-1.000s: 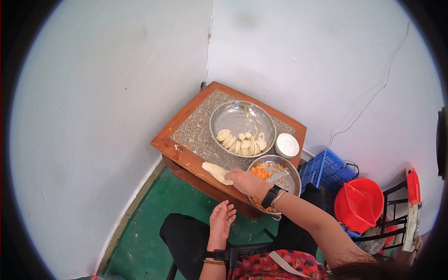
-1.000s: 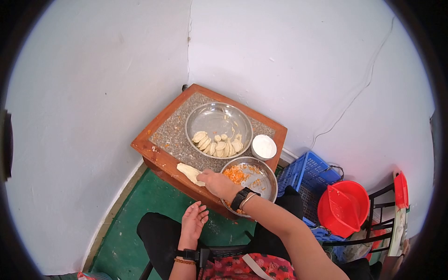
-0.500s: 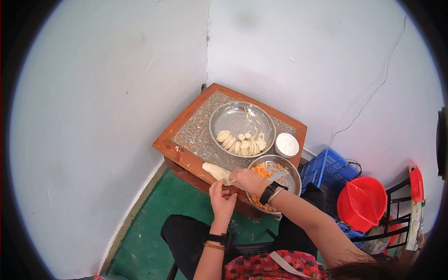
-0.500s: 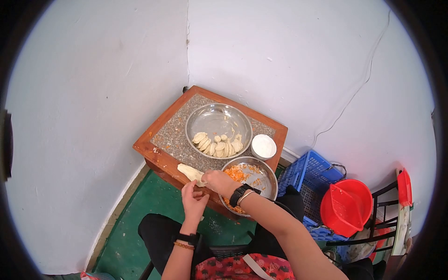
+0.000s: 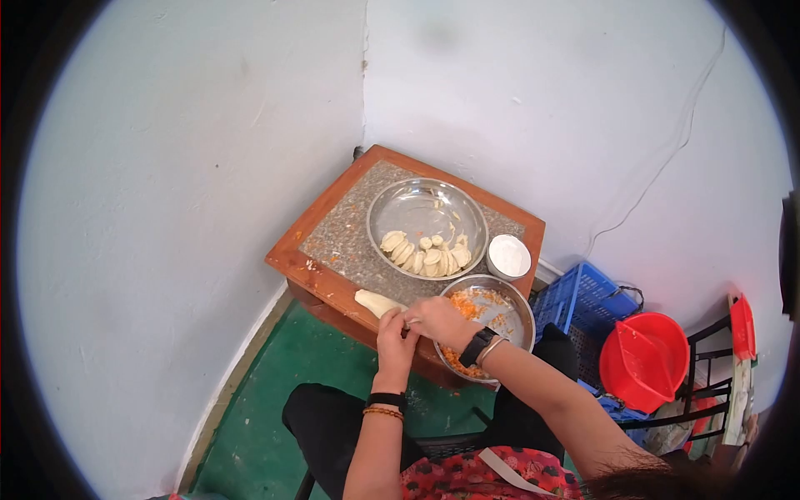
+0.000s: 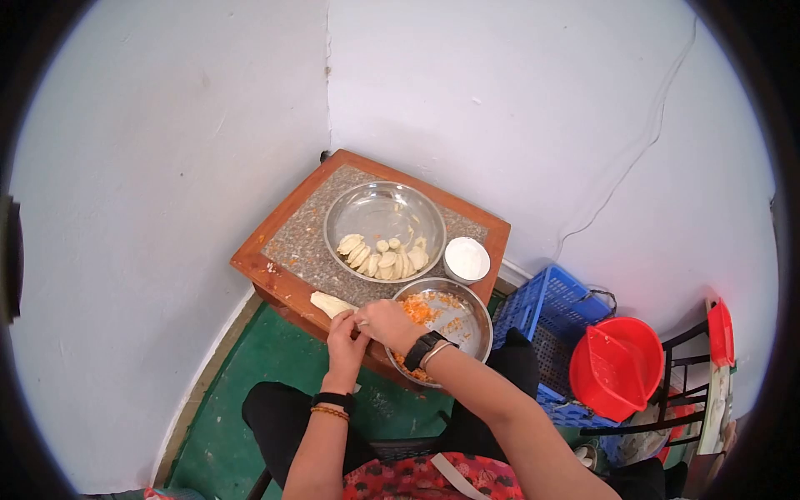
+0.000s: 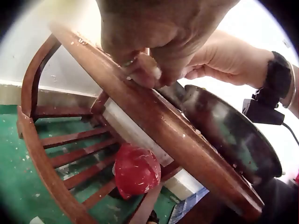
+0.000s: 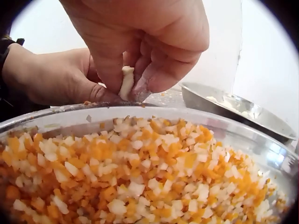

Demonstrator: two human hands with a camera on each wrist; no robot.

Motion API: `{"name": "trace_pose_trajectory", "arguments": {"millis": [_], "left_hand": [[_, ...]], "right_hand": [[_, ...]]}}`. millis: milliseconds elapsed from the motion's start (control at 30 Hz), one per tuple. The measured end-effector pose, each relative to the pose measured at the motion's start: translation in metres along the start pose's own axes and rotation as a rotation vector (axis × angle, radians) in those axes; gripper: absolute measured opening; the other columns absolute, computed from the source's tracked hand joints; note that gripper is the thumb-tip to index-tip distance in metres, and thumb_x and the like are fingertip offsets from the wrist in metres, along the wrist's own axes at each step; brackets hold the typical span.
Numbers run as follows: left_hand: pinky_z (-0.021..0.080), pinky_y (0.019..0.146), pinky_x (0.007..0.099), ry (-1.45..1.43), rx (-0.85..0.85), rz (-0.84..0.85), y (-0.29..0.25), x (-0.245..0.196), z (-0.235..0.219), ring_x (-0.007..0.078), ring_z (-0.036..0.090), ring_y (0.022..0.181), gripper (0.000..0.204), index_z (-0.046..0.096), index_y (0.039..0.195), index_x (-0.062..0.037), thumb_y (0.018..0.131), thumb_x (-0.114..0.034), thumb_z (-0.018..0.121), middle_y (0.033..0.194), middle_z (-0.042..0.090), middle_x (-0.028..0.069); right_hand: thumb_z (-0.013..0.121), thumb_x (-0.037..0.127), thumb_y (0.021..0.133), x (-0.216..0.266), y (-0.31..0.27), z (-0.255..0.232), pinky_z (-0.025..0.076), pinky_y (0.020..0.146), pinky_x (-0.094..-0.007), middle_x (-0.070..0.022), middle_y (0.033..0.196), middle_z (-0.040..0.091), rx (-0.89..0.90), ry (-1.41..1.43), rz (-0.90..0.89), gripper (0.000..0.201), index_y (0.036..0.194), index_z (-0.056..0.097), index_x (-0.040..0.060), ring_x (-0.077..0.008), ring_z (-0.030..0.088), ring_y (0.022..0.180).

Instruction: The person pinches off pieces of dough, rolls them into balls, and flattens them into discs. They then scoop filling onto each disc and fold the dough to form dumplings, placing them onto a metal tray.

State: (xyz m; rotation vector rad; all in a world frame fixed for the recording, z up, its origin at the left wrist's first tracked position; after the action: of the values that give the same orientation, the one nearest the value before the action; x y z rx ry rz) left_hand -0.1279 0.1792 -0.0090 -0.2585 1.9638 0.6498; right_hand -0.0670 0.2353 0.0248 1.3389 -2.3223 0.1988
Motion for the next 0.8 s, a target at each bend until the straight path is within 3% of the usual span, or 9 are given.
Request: {"name": "trace_pose_trajectory", "arguments": {"millis": [200, 333, 533, 633, 800], "left_hand": [[0.049, 0.072, 0.0339, 0.019, 0.014, -0.047, -0.002, 0.006, 0.004, 0.0283, 0.059, 0.086, 0.028, 0.061, 0.097, 0.0030, 0.071, -0.001, 0.068, 0.106, 0.056, 0.0162], [0.048, 0.077, 0.0357, 0.089, -0.022, 0.034, -0.003, 0.000, 0.002, 0.0319, 0.058, 0.090, 0.028, 0.061, 0.098, 0.0029, 0.072, -0.002, 0.068, 0.107, 0.056, 0.0182], [0.047, 0.083, 0.0367, 0.077, -0.029, 0.003, -0.005, 0.003, 0.001, 0.0336, 0.057, 0.098, 0.028, 0.062, 0.099, 0.0019, 0.072, -0.001, 0.067, 0.110, 0.057, 0.0194], [0.047, 0.084, 0.0370, 0.079, -0.040, -0.003, -0.005, 0.003, 0.000, 0.0340, 0.057, 0.100, 0.028, 0.062, 0.099, 0.0011, 0.071, -0.001, 0.067, 0.110, 0.057, 0.0197], [0.047, 0.085, 0.0375, 0.069, -0.065, -0.014, -0.005, 0.003, 0.000, 0.0340, 0.057, 0.100, 0.027, 0.063, 0.098, 0.0005, 0.071, 0.000, 0.066, 0.109, 0.058, 0.0192]], "right_hand": [[0.061, 0.014, 0.069, 0.000, -0.004, -0.008, 0.049, 0.067, -0.0387, -0.0161, 0.077, 0.063, -0.011, 0.054, 0.055, 0.018, 0.083, 0.067, 0.0040, -0.0337, 0.061, 0.074], [0.064, 0.017, 0.066, -0.006, -0.002, -0.009, 0.051, 0.065, -0.0370, -0.0185, 0.073, 0.063, -0.090, 0.140, 0.062, 0.019, 0.080, 0.068, 0.0045, -0.0336, 0.062, 0.070], [0.069, 0.015, 0.069, -0.036, -0.012, -0.001, 0.049, 0.059, -0.0268, -0.0097, 0.070, 0.066, -0.076, 0.522, 0.314, 0.020, 0.082, 0.068, 0.0004, -0.0138, 0.062, 0.062], [0.071, 0.012, 0.070, -0.049, -0.022, 0.013, 0.048, 0.058, -0.0241, -0.0042, 0.071, 0.066, -0.042, 0.751, 0.468, 0.018, 0.083, 0.068, -0.0008, -0.0094, 0.059, 0.063], [0.072, 0.012, 0.071, -0.053, -0.032, 0.022, 0.048, 0.061, -0.0231, -0.0037, 0.079, 0.066, -0.010, 0.958, 0.596, 0.024, 0.089, 0.066, -0.0020, -0.0090, 0.059, 0.067]]}}
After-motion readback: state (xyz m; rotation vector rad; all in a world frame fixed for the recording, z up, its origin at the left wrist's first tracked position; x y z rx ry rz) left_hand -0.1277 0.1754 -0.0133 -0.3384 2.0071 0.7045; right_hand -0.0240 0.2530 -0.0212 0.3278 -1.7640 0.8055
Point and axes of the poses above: each hand's wrist, its own y-axis towards the middle knuckle, its own z-axis out of the palm, x = y × z, the point moved 10 cm from there along y, towards the middle knuckle
